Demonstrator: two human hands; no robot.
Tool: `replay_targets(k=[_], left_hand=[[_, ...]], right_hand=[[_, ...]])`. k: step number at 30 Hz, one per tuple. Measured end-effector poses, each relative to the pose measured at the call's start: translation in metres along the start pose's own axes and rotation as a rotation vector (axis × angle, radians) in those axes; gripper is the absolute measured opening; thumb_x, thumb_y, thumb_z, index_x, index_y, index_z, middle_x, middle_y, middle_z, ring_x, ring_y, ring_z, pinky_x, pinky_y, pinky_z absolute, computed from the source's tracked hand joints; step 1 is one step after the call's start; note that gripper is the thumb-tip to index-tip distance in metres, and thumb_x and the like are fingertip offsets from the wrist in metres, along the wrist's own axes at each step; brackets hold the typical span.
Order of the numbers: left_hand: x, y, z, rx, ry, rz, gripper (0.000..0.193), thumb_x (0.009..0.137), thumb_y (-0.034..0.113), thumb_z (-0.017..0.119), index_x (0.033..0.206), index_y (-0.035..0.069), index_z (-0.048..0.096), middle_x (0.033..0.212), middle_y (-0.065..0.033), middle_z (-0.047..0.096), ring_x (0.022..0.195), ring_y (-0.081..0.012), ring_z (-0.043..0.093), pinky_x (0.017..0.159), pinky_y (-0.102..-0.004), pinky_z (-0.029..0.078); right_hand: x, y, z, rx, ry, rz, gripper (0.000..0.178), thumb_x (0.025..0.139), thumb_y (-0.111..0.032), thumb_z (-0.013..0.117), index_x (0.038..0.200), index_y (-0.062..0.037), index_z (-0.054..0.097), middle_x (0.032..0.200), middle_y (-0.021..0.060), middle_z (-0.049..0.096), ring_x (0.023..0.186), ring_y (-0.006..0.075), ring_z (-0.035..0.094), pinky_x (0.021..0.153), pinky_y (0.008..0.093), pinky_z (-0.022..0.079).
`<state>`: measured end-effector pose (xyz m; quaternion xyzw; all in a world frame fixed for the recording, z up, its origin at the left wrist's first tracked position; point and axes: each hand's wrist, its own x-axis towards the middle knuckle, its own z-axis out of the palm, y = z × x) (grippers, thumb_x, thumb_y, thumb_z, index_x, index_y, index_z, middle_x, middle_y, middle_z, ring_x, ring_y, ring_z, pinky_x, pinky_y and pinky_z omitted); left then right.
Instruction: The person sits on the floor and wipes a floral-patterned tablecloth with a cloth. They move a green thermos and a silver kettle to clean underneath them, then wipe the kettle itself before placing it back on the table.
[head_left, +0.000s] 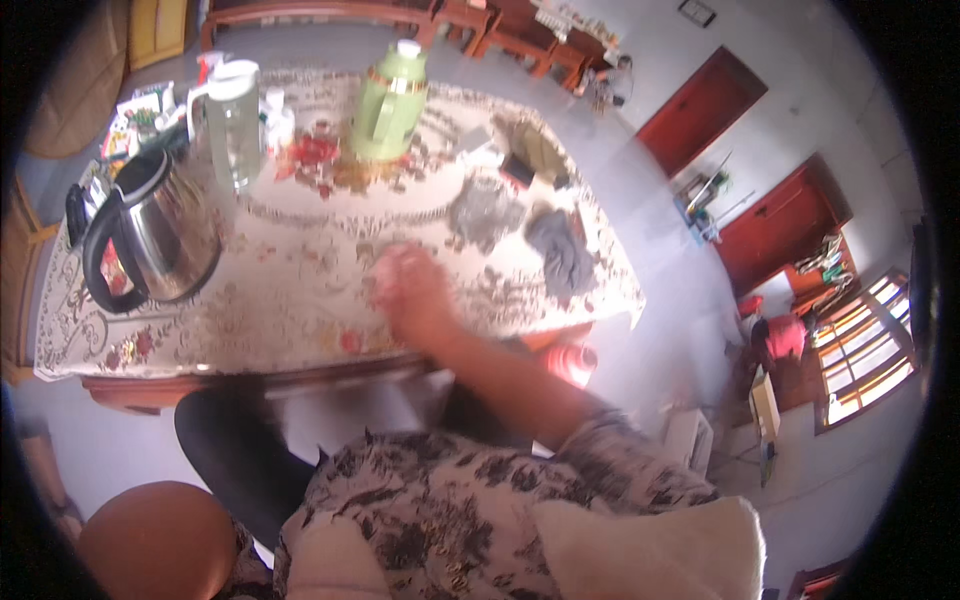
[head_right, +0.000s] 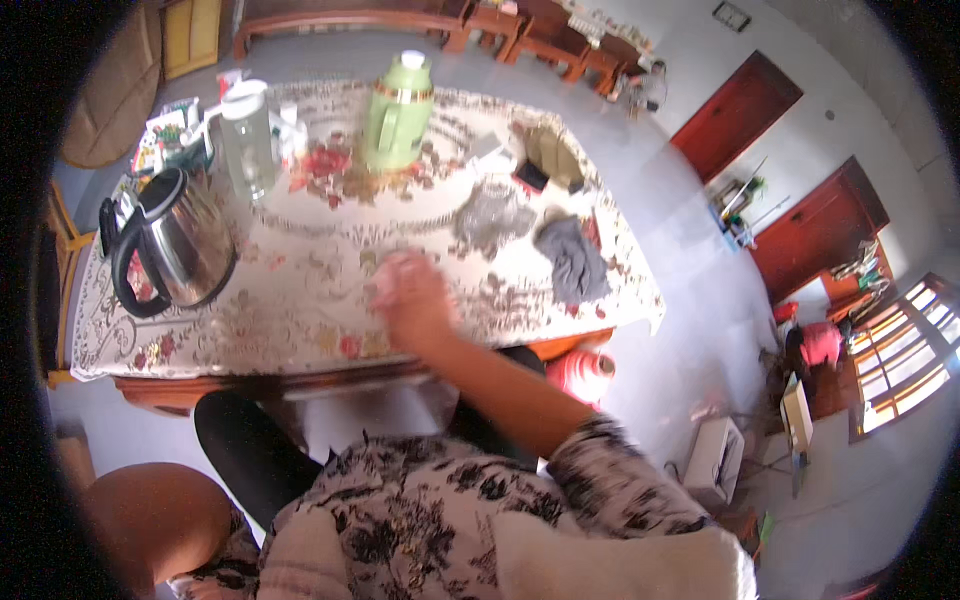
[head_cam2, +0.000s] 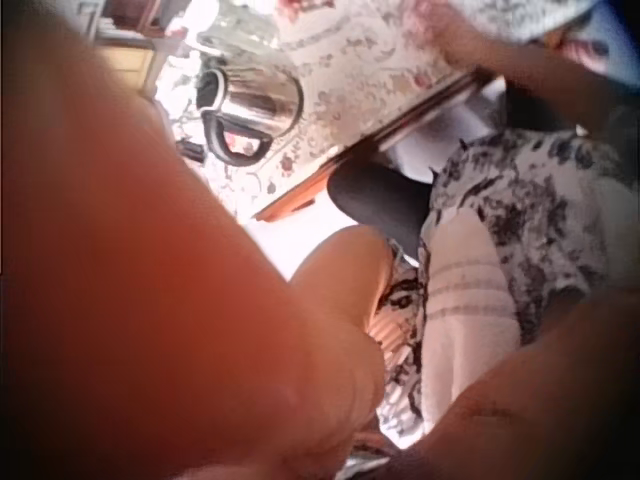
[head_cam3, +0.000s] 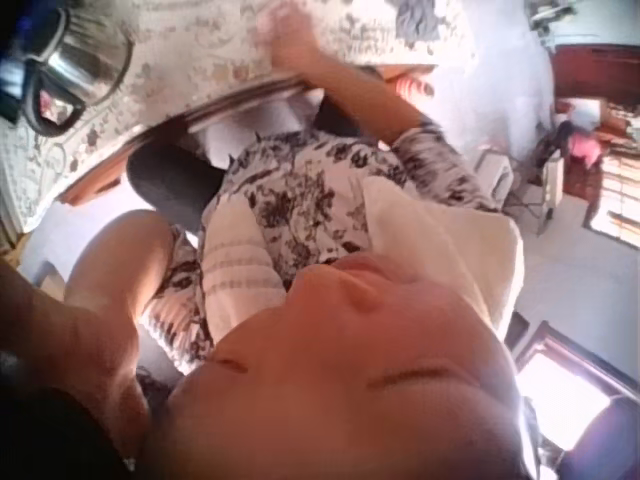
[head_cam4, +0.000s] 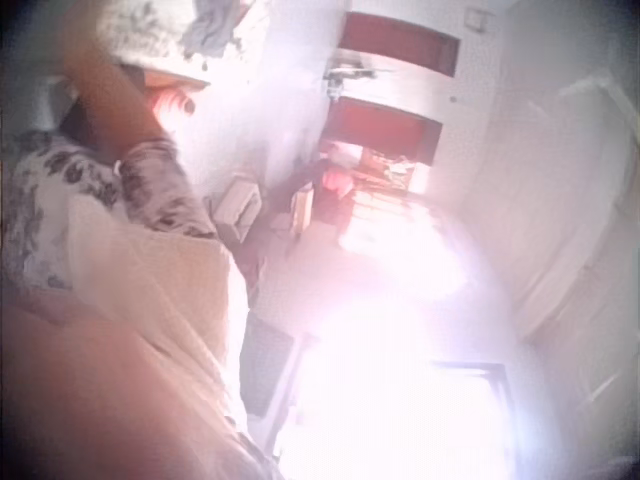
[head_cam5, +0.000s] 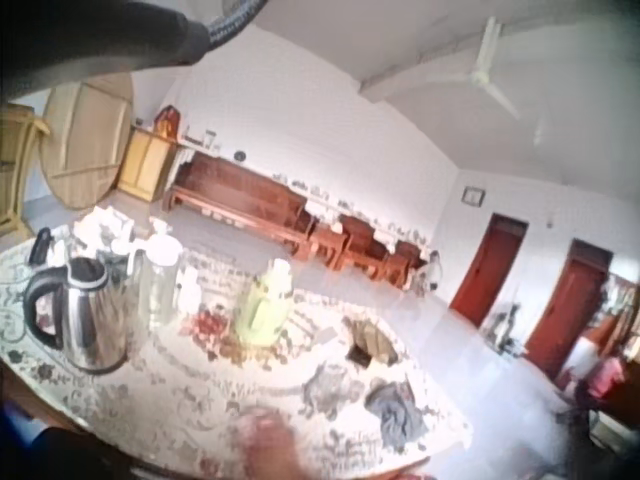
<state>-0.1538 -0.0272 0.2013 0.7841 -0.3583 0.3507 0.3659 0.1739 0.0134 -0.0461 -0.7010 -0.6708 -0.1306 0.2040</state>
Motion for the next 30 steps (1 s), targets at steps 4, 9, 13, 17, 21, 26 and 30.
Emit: replay_targets(k=[4,9,13,17,21,26,30], left_hand=[[0.005,0.003,0.002,0.009,-0.056,-0.04,0.079,0.083,0.063,0.06,0.137,0.006,0.05,0.152,-0.0223,0.033,0.137,-0.0387,0.037,0.114,-0.0575,0.02],[0.011,-0.002,-0.001,-0.046,-0.029,0.022,0.081,0.083,0.064,0.061,0.138,0.005,0.049,0.152,-0.0219,0.033,0.136,-0.0386,0.039,0.114,-0.0571,0.022],[0.024,-0.001,0.0,0.042,-0.039,-0.065,0.083,0.083,0.065,0.061,0.138,0.004,0.048,0.152,-0.0216,0.033,0.135,-0.0385,0.04,0.113,-0.0568,0.024],[0.019,0.008,-0.01,0.046,-0.039,-0.057,0.085,0.083,0.066,0.061,0.139,0.003,0.047,0.152,-0.0213,0.034,0.134,-0.0384,0.042,0.113,-0.0564,0.025],[-0.014,0.025,-0.032,0.162,0.06,-0.105,0.086,0.083,0.067,0.061,0.139,0.003,0.046,0.152,-0.0209,0.034,0.133,-0.0383,0.044,0.113,-0.0561,0.027],[-0.149,0.031,-0.024,0.645,1.071,-0.831,0.076,0.087,0.056,0.065,0.137,0.002,0.048,0.14,-0.0192,0.049,0.123,-0.0353,0.054,0.109,-0.0495,0.036],[-0.261,-0.016,0.046,1.016,1.197,-1.432,0.026,0.094,0.018,0.062,0.114,0.002,0.061,0.111,-0.0124,0.065,0.107,-0.0255,0.06,0.098,-0.037,0.044]], right_hand=[[0.064,-0.104,0.023,0.195,-0.415,-0.199,0.049,0.086,-0.029,0.063,0.129,-0.0094,0.057,0.142,0.0229,0.042,0.133,0.0384,0.039,0.102,0.0536,0.037],[0.051,-0.11,0.061,0.13,-0.237,-0.4,0.037,0.095,-0.029,0.048,0.13,-0.0174,0.057,0.145,0.0097,0.044,0.137,0.0359,0.036,0.109,0.0619,0.026],[0.104,0.007,0.064,-0.002,-0.361,-0.088,0.047,0.099,-0.039,0.042,0.136,-0.0115,0.05,0.146,0.0106,0.045,0.143,0.0346,0.029,0.104,0.0673,0.028],[0.041,0.142,0.047,-0.068,0.184,0.051,0.04,0.089,-0.019,0.058,0.125,-0.0018,0.053,0.129,0.0185,0.054,0.123,0.0424,0.047,0.098,0.0544,0.037],[-0.004,0.155,-0.013,-0.067,0.021,0.299,0.048,0.097,-0.016,0.048,0.145,-0.0199,0.043,0.153,0.0178,0.034,0.141,0.0432,0.029,0.111,0.0596,0.023],[0.002,0.118,-0.016,-0.033,-0.098,0.157,0.052,0.082,-0.003,0.053,0.132,-0.0155,0.059,0.149,0.015,0.04,0.144,0.0366,0.027,0.115,0.0589,0.018],[0.059,0.083,0.045,0.09,0.056,0.067,0.048,0.079,-0.004,0.056,0.126,-0.0084,0.061,0.138,0.0157,0.052,0.134,0.0372,0.041,0.111,0.0529,0.028]])
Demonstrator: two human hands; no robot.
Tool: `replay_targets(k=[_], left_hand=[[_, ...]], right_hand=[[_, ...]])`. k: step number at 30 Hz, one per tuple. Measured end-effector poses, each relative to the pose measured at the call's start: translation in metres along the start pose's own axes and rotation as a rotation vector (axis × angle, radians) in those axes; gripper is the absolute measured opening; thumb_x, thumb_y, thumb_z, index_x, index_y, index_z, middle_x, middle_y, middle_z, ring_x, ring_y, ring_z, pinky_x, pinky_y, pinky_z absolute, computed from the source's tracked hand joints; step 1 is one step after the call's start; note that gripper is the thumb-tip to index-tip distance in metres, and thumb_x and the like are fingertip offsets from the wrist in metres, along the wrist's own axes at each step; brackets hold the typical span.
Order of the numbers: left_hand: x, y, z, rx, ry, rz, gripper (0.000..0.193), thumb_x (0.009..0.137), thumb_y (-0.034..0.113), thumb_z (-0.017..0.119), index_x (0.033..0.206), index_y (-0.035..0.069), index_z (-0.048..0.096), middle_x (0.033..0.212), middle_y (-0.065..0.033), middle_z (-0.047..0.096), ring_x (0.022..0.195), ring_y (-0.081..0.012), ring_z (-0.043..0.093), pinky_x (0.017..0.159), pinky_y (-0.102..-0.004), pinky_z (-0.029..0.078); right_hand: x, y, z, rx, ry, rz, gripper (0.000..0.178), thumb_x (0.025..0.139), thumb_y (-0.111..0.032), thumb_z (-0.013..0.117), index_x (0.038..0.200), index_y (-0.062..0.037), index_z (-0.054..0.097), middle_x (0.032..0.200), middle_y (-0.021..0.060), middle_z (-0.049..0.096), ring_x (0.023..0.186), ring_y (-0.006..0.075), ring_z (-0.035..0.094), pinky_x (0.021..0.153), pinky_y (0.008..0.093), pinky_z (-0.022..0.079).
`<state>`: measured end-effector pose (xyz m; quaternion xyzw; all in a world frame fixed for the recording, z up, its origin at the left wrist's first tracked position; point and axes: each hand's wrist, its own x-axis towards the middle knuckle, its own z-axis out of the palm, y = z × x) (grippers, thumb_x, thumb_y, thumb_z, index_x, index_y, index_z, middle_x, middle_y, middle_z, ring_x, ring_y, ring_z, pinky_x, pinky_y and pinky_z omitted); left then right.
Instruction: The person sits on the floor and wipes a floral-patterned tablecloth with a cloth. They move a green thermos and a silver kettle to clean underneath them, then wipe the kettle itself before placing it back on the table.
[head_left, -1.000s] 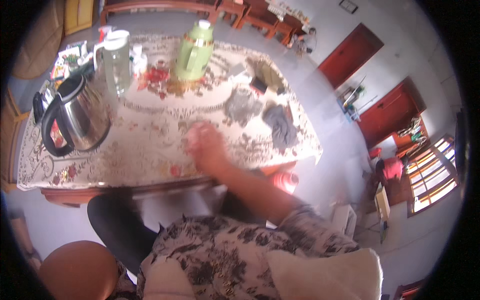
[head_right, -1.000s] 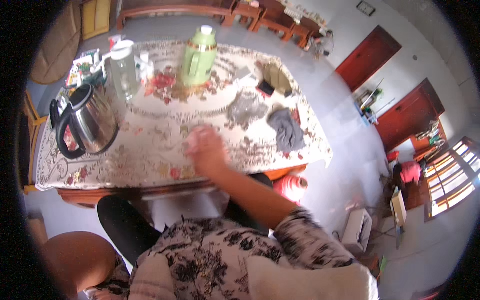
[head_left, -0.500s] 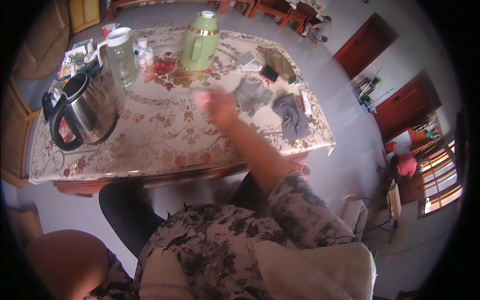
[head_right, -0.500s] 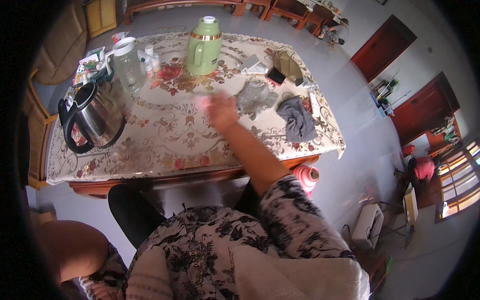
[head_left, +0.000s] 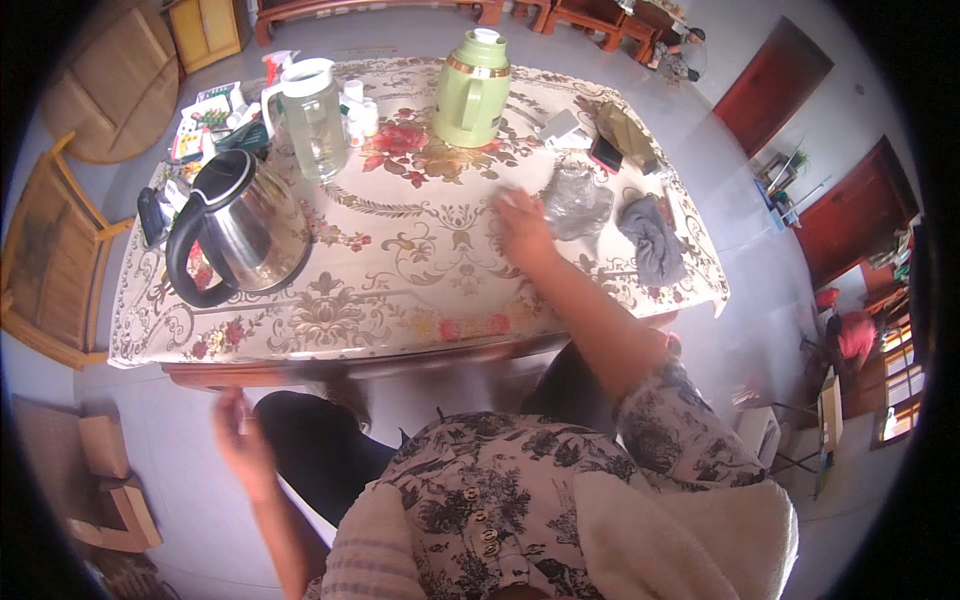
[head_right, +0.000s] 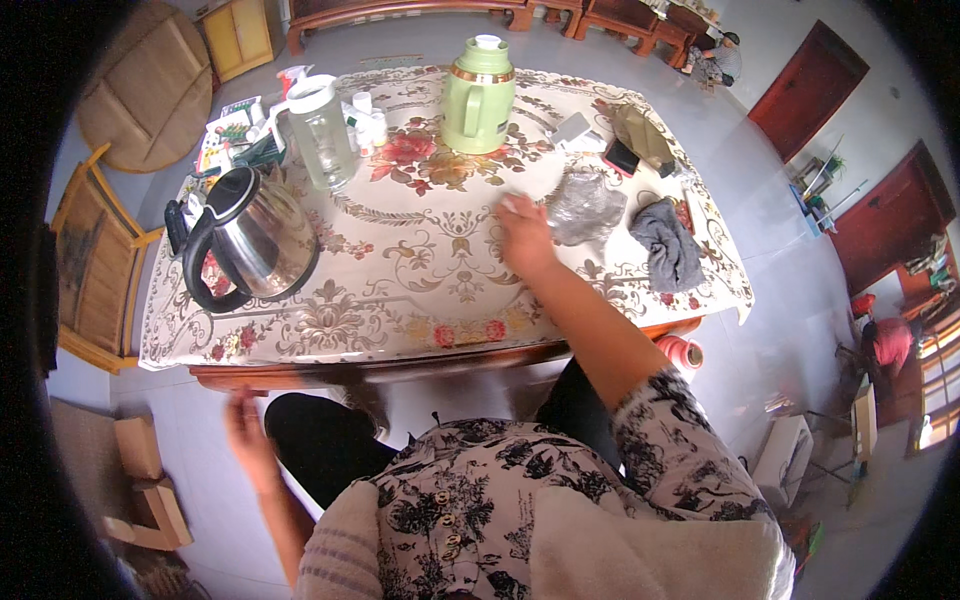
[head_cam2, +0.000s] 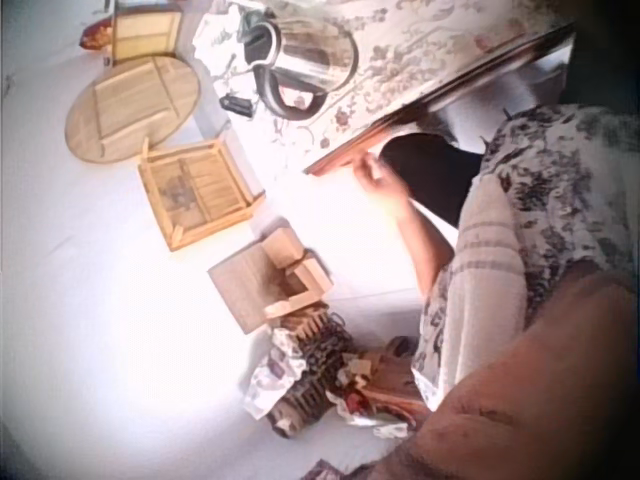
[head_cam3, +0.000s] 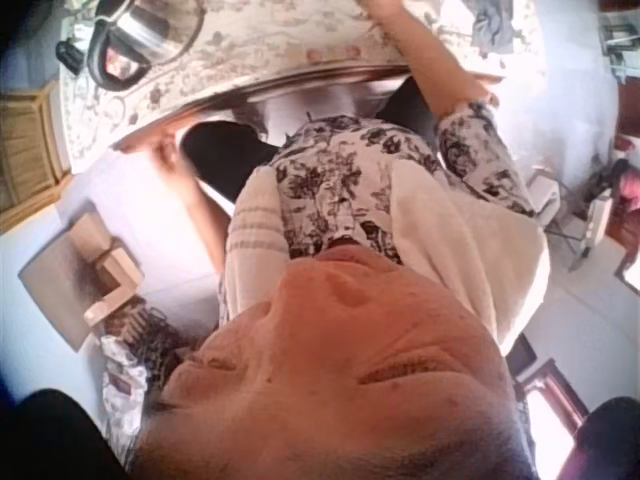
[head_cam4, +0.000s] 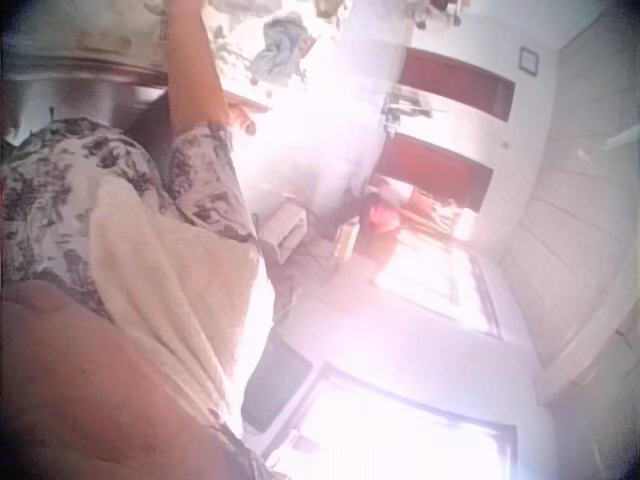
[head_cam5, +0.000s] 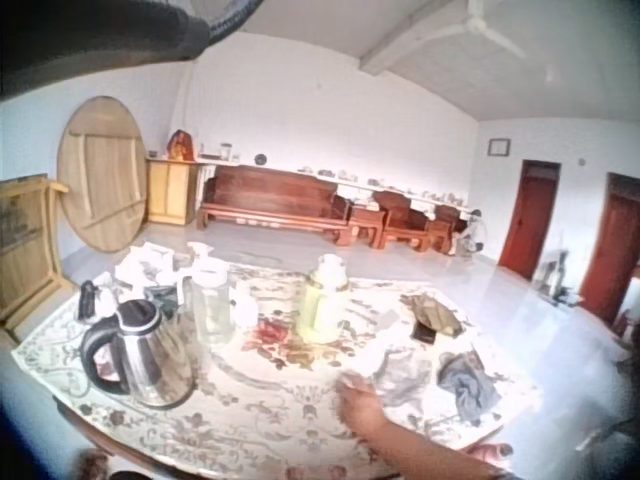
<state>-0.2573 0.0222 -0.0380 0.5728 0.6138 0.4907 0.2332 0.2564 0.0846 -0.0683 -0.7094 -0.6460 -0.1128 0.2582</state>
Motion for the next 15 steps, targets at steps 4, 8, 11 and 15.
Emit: replay_targets(k=[4,8,11,15], left_hand=[[-0.014,-0.009,0.025,0.387,0.033,0.3,0.021,0.083,0.012,0.067,0.101,0.001,0.065,0.102,-0.0172,0.066,0.096,-0.0387,0.06,0.088,-0.0449,0.048],[-0.002,-0.014,0.021,0.487,-0.103,0.255,0.016,0.082,0.01,0.067,0.096,0.002,0.065,0.101,-0.0152,0.067,0.095,-0.0365,0.061,0.086,-0.0445,0.049],[-0.009,-0.022,0.016,0.479,-0.085,0.269,0.014,0.082,0.01,0.067,0.094,0.002,0.066,0.099,-0.0152,0.067,0.095,-0.0359,0.061,0.086,-0.0445,0.049],[-0.009,-0.021,0.013,0.468,-0.076,0.284,0.012,0.081,0.009,0.067,0.091,0.002,0.066,0.098,-0.0147,0.068,0.093,-0.0349,0.062,0.085,-0.0439,0.05]], right_hand=[[0.065,-0.098,0.07,0.277,0.08,-0.197,0.038,0.078,-0.002,0.053,0.114,-0.0032,0.063,0.12,0.0166,0.06,0.118,0.035,0.052,0.103,0.0474,0.038],[0.028,-0.231,0.096,0.357,0.075,-0.313,0.039,0.077,0.001,0.051,0.114,-0.0019,0.062,0.121,0.0145,0.058,0.113,0.033,0.054,0.099,0.0452,0.041],[-0.006,-0.235,0.029,0.371,-0.128,-0.48,0.038,0.079,-0.001,0.053,0.115,-0.0031,0.063,0.127,0.0129,0.054,0.116,0.0316,0.053,0.101,0.0444,0.041],[0.011,-0.045,0.03,-0.089,-0.075,-0.209,0.033,0.084,-0.004,0.049,0.112,-0.0098,0.066,0.112,0.0117,0.065,0.098,0.0309,0.064,0.085,0.0422,0.052]])
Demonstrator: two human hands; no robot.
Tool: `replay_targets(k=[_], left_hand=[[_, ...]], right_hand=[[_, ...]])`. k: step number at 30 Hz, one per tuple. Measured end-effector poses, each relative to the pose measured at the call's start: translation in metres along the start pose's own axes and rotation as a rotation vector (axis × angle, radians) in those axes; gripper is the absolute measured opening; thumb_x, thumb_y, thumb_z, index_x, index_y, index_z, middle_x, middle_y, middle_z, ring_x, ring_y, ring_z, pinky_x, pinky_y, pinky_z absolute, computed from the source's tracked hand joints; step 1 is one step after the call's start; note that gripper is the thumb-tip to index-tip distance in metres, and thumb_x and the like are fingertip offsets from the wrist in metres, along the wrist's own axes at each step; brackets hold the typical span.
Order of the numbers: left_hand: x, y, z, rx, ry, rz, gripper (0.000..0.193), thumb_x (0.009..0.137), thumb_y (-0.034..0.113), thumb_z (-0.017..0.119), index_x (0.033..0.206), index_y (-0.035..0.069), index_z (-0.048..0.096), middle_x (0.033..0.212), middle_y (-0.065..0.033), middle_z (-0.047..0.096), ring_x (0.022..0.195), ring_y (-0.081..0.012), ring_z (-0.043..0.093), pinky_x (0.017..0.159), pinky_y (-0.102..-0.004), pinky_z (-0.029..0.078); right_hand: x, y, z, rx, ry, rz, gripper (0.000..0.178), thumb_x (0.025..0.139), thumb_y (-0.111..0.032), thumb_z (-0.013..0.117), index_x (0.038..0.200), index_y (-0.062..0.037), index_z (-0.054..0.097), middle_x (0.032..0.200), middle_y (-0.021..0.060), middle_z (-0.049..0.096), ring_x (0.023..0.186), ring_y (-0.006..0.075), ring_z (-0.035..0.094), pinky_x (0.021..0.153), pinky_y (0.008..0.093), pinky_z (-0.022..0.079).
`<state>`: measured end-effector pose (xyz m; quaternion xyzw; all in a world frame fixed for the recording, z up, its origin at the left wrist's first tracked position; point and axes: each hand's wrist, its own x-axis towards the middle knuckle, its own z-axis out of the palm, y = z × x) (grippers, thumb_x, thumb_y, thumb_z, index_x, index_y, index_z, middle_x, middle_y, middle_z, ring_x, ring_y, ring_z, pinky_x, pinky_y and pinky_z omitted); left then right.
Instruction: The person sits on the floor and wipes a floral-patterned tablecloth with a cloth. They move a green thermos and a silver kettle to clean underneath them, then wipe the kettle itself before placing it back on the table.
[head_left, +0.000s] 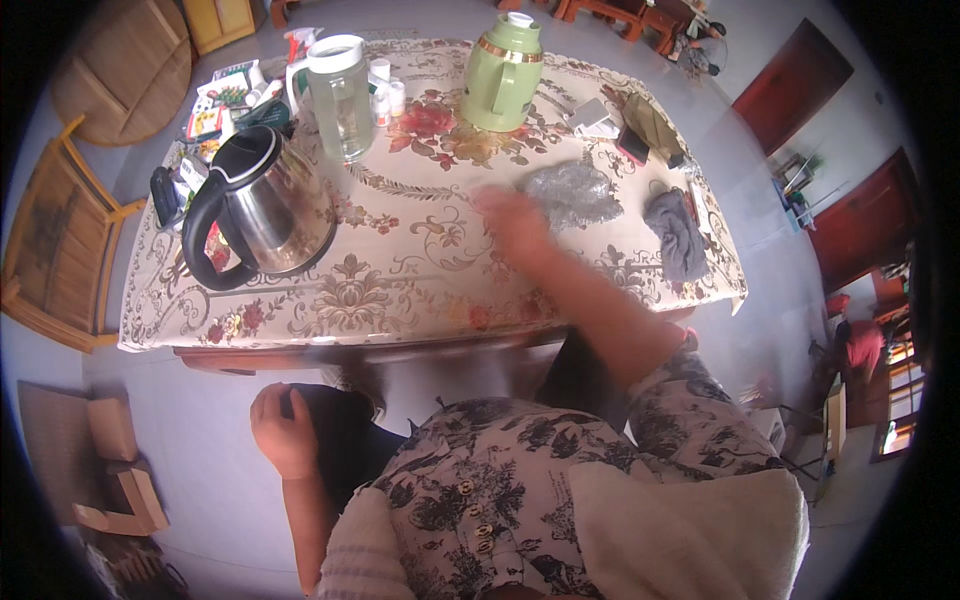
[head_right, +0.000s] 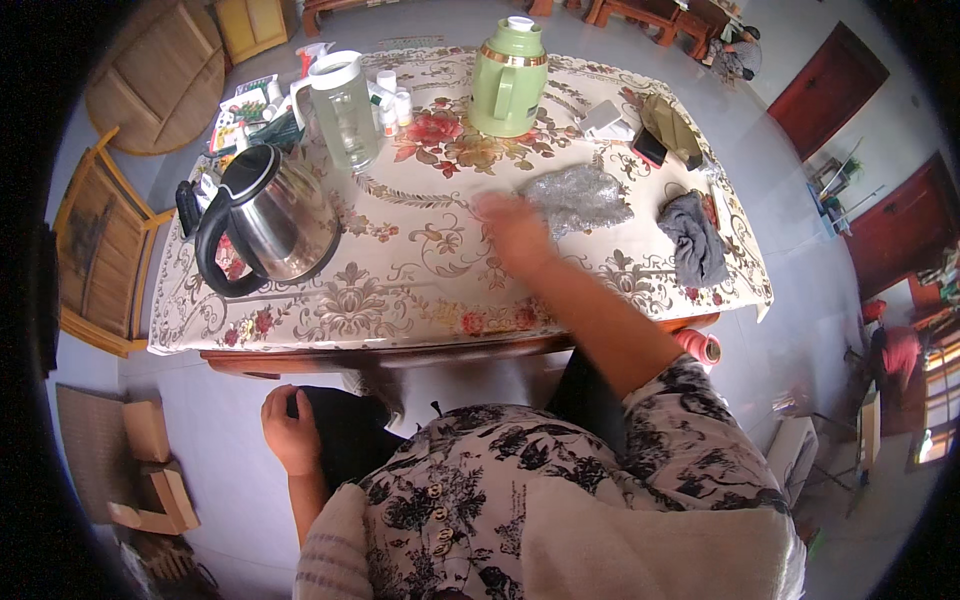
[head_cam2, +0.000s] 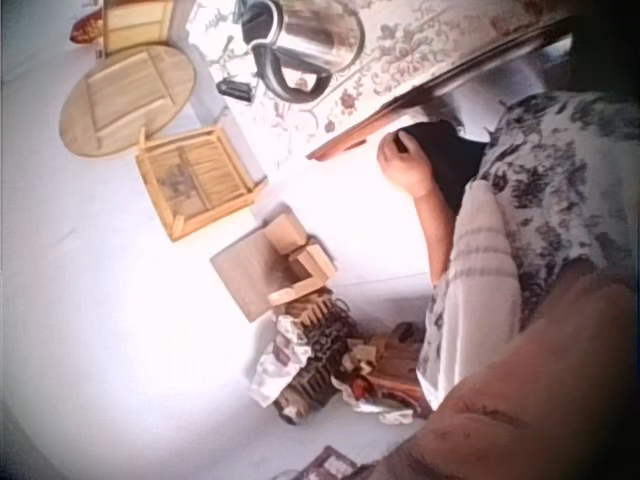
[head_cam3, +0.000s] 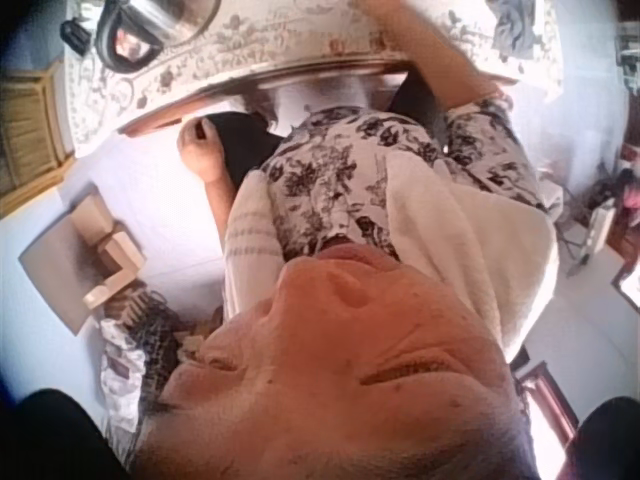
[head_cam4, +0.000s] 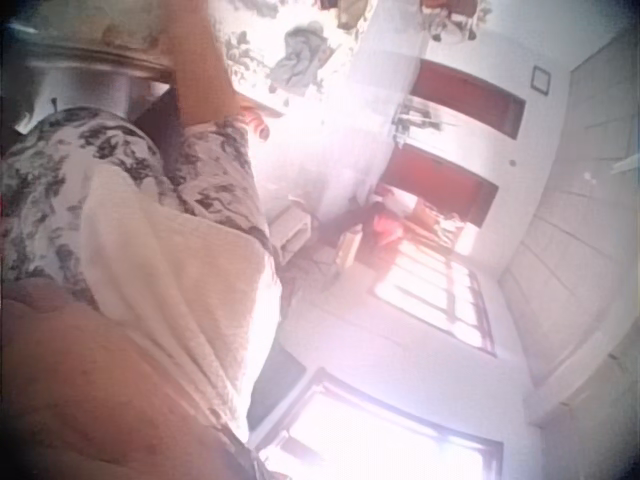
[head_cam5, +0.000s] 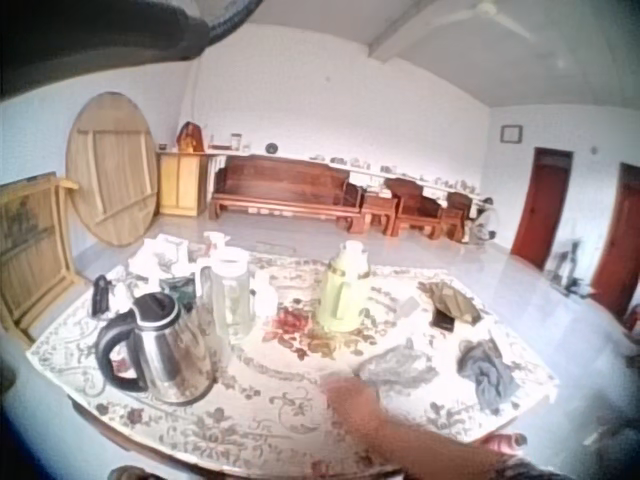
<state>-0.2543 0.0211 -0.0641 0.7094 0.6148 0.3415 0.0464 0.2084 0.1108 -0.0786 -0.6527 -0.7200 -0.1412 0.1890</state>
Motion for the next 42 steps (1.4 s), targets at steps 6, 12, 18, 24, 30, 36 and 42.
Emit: replay_targets(k=[6,12,18,24,30,36,42], left_hand=[[-0.002,-0.003,0.001,-0.01,0.031,-0.005,0.012,0.08,0.01,0.068,0.09,0.003,0.067,0.094,-0.0139,0.068,0.092,-0.0348,0.062,0.083,-0.0437,0.05],[0.012,0.012,0.006,0.021,-0.029,0.059,0.012,0.079,0.011,0.068,0.089,0.004,0.066,0.091,-0.0142,0.067,0.089,-0.036,0.062,0.081,-0.0451,0.049],[0.01,0.022,0.011,-0.013,-0.012,0.1,0.012,0.078,0.01,0.068,0.088,0.003,0.067,0.094,-0.0149,0.068,0.09,-0.0364,0.062,0.083,-0.0452,0.049],[-0.002,0.009,0.004,0.0,0.025,0.054,0.012,0.078,0.008,0.067,0.088,0.002,0.066,0.094,-0.0149,0.068,0.091,-0.0352,0.062,0.085,-0.0452,0.049],[0.013,0.013,0.013,0.006,-0.047,0.048,0.011,0.078,0.01,0.068,0.086,0.004,0.067,0.09,-0.0126,0.067,0.087,-0.0347,0.061,0.079,-0.0451,0.049],[0.022,0.03,0.02,0.034,-0.066,0.071,0.011,0.078,0.01,0.068,0.086,0.004,0.067,0.091,-0.0136,0.068,0.087,-0.035,0.062,0.08,-0.0455,0.049],[0.011,0.025,0.013,0.036,-0.053,0.065,0.011,0.079,0.01,0.066,0.086,0.002,0.066,0.091,-0.0147,0.068,0.088,-0.0357,0.061,0.081,-0.0462,0.049]], right_hand=[[-0.05,0.14,-0.06,-0.345,-0.091,0.559,0.047,0.085,-0.014,0.057,0.132,-0.0093,0.054,0.13,0.0091,0.058,0.121,0.0273,0.053,0.104,0.0482,0.037],[0.02,-0.131,0.024,0.73,0.246,-0.024,0.03,0.097,-0.011,0.041,0.12,-0.0009,0.058,0.121,0.02,0.059,0.119,0.0354,0.052,0.102,0.0432,0.041],[0.024,-0.172,-0.023,0.919,0.142,-0.443,0.025,0.088,-0.006,0.054,0.111,-0.0011,0.064,0.112,0.0171,0.064,0.11,0.0343,0.058,0.098,0.0445,0.043],[0.045,0.079,0.001,0.026,0.074,0.273,0.033,0.08,-0.004,0.053,0.109,-0.0091,0.068,0.115,0.0133,0.066,0.11,0.0289,0.062,0.098,0.0376,0.048],[0.102,0.004,0.061,0.358,0.216,0.388,0.03,0.08,-0.007,0.052,0.107,-0.0054,0.066,0.112,0.0158,0.065,0.106,0.0313,0.061,0.091,0.0403,0.048],[0.071,-0.184,0.019,0.52,0.162,-0.255,0.038,0.076,0.0,0.056,0.114,-0.0018,0.061,0.118,0.0149,0.061,0.113,0.0311,0.057,0.097,0.0428,0.045],[0.047,0.061,0.028,0.237,0.07,0.127,0.037,0.082,0.001,0.049,0.116,-0.0076,0.062,0.122,0.0109,0.059,0.115,0.0291,0.054,0.101,0.0439,0.04]])
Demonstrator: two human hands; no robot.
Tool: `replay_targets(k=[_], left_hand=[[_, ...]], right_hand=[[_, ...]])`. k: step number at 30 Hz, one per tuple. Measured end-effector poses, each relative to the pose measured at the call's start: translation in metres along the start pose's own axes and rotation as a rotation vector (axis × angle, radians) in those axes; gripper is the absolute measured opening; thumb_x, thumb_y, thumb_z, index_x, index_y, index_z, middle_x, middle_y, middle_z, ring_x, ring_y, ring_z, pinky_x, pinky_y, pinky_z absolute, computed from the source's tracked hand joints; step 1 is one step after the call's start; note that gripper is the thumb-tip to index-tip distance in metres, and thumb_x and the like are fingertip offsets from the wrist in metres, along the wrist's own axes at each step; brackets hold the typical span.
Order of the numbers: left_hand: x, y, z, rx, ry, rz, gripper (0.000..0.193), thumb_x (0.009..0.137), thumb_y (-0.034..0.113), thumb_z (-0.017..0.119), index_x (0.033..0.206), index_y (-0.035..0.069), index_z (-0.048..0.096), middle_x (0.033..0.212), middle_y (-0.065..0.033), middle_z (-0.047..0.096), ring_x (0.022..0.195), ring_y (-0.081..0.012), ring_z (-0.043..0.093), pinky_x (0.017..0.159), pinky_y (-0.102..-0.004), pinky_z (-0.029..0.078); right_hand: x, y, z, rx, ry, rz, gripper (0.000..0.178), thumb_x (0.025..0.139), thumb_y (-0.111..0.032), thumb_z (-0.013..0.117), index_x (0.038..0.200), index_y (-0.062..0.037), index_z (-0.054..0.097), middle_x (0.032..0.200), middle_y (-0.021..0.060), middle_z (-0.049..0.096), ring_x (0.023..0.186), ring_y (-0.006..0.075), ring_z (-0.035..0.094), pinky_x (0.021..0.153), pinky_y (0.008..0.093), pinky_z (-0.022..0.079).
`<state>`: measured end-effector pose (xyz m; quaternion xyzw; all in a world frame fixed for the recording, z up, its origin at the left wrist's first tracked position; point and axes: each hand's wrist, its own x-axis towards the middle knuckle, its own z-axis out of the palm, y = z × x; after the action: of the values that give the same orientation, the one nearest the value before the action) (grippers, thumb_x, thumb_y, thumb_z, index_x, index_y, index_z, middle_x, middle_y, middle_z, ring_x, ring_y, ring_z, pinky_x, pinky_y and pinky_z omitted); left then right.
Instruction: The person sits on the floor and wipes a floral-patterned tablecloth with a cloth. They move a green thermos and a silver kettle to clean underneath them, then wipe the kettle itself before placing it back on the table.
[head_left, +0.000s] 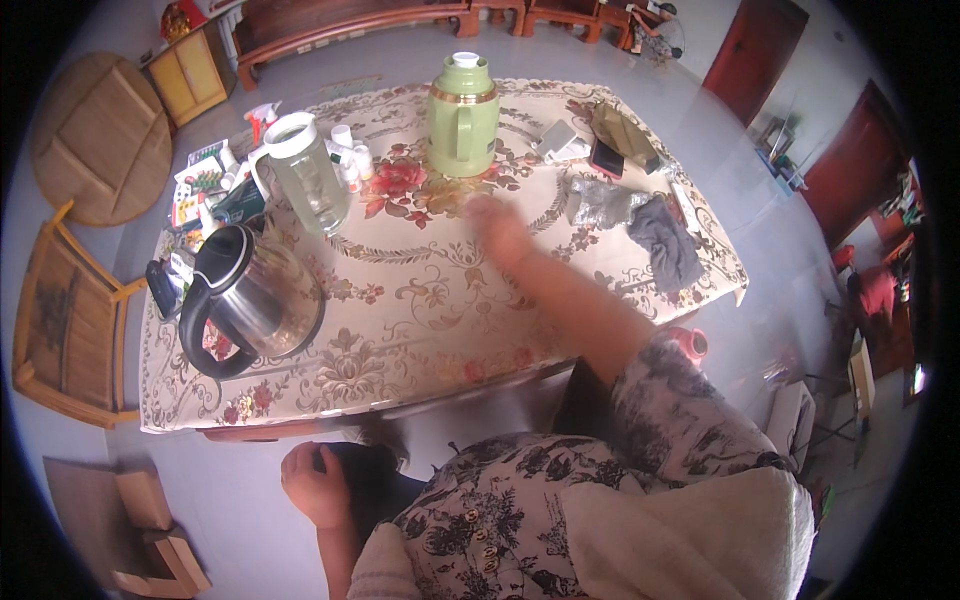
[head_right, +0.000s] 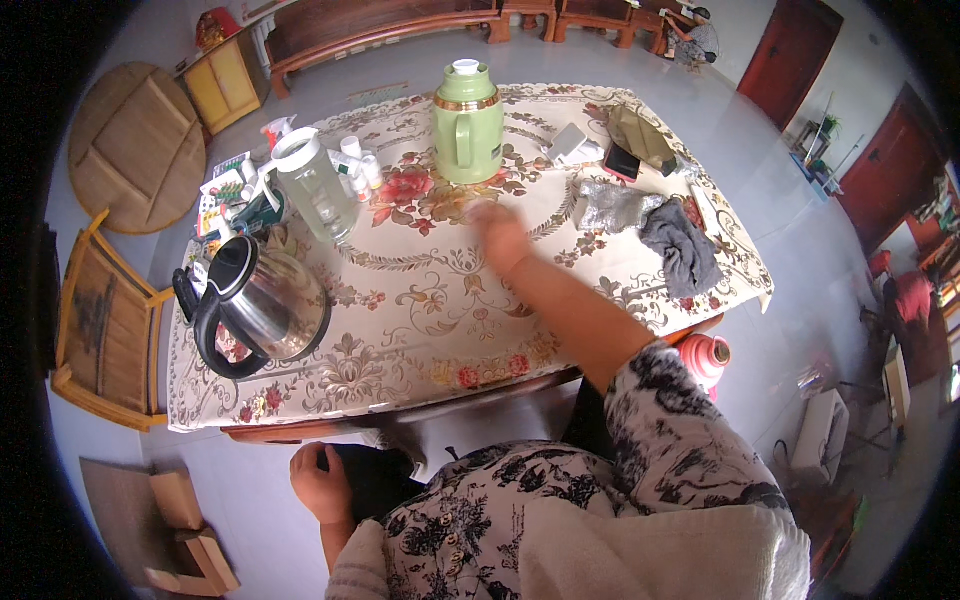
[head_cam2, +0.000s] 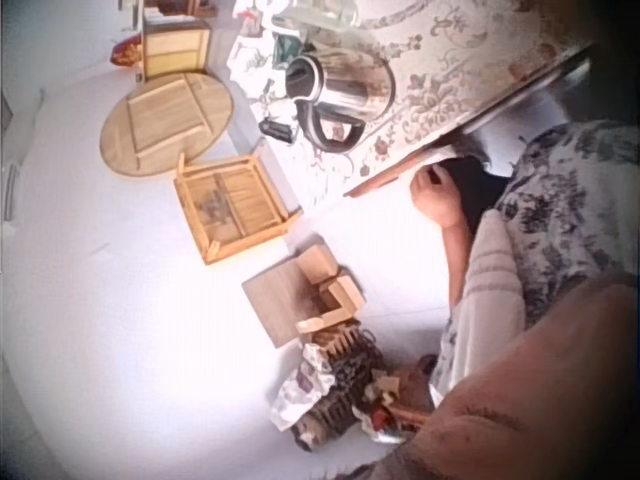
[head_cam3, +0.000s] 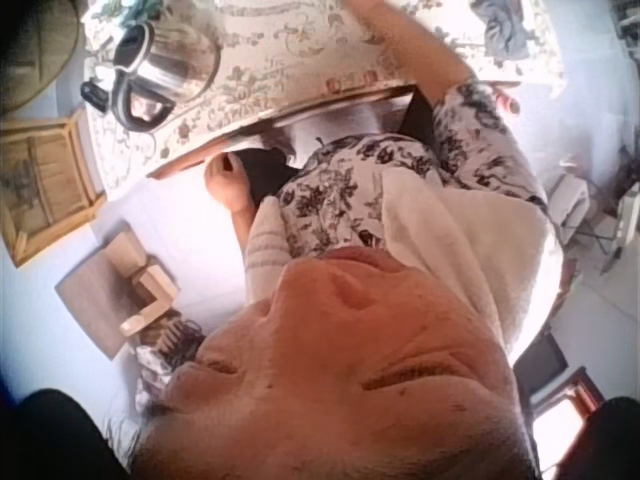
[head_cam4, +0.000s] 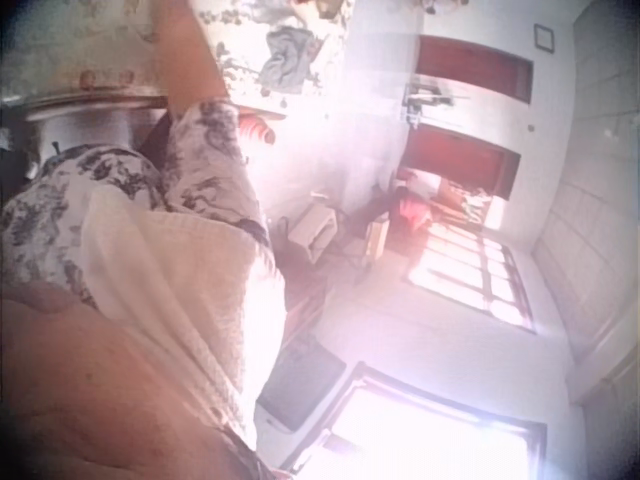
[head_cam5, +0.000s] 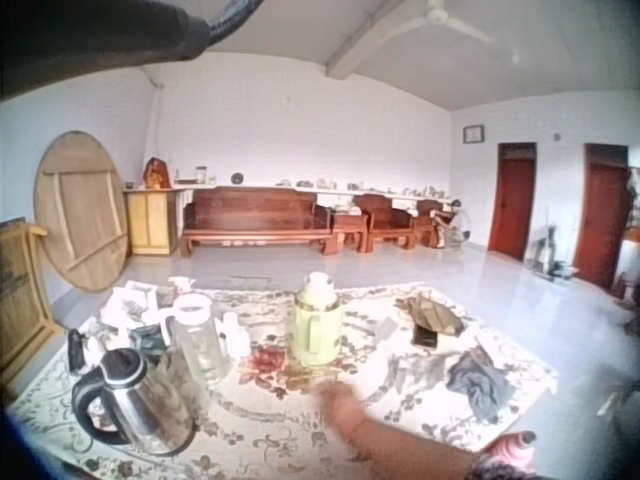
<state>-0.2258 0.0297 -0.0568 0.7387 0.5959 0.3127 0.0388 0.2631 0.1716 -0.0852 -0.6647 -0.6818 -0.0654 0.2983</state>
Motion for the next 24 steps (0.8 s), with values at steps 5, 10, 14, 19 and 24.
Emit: replay_targets(k=[5,10,14,19,24], left_hand=[[0.001,-0.005,0.001,0.006,-0.018,-0.039,0.011,0.081,0.012,0.065,0.086,0.002,0.067,0.09,-0.015,0.067,0.087,-0.0359,0.061,0.08,-0.0457,0.049],[0.014,0.011,0.014,0.029,-0.047,0.004,0.01,0.082,0.013,0.065,0.087,0.004,0.068,0.089,-0.0149,0.067,0.087,-0.0353,0.062,0.079,-0.0453,0.049],[0.009,0.013,0.019,0.022,-0.063,0.07,0.012,0.081,0.013,0.066,0.09,0.005,0.069,0.09,-0.0144,0.067,0.087,-0.035,0.062,0.079,-0.045,0.05],[0.002,0.011,0.013,-0.009,-0.042,0.105,0.015,0.082,0.012,0.066,0.093,0.003,0.069,0.092,-0.0145,0.068,0.088,-0.0353,0.063,0.081,-0.0449,0.049],[-0.004,0.002,0.01,0.054,-0.022,0.074,0.015,0.084,0.014,0.066,0.093,0.002,0.068,0.092,-0.0157,0.067,0.087,-0.0362,0.062,0.08,-0.0453,0.049]], right_hand=[[0.016,0.032,0.0,-0.165,0.163,0.477,0.036,0.086,-0.012,0.052,0.122,-0.0058,0.058,0.112,0.0136,0.061,0.108,0.0304,0.057,0.091,0.0505,0.042],[-0.017,-0.226,0.082,0.535,0.189,-0.26,0.039,0.082,-0.003,0.05,0.121,-0.0039,0.057,0.121,0.0162,0.056,0.117,0.0314,0.05,0.099,0.0444,0.04],[-0.042,-0.204,0.014,0.533,0.281,-0.442,0.028,0.077,-0.003,0.055,0.105,-0.0061,0.061,0.108,0.0127,0.059,0.106,0.0308,0.056,0.094,0.0465,0.042],[-0.106,0.052,-0.061,-0.246,0.163,0.071,0.043,0.081,-0.005,0.056,0.124,-0.0076,0.061,0.128,0.0111,0.06,0.117,0.0283,0.055,0.104,0.0422,0.041],[-0.169,0.022,-0.136,-0.657,0.006,0.334,0.058,0.079,-0.012,0.063,0.135,-0.007,0.051,0.135,0.0096,0.054,0.127,0.0295,0.048,0.105,0.0461,0.04]])
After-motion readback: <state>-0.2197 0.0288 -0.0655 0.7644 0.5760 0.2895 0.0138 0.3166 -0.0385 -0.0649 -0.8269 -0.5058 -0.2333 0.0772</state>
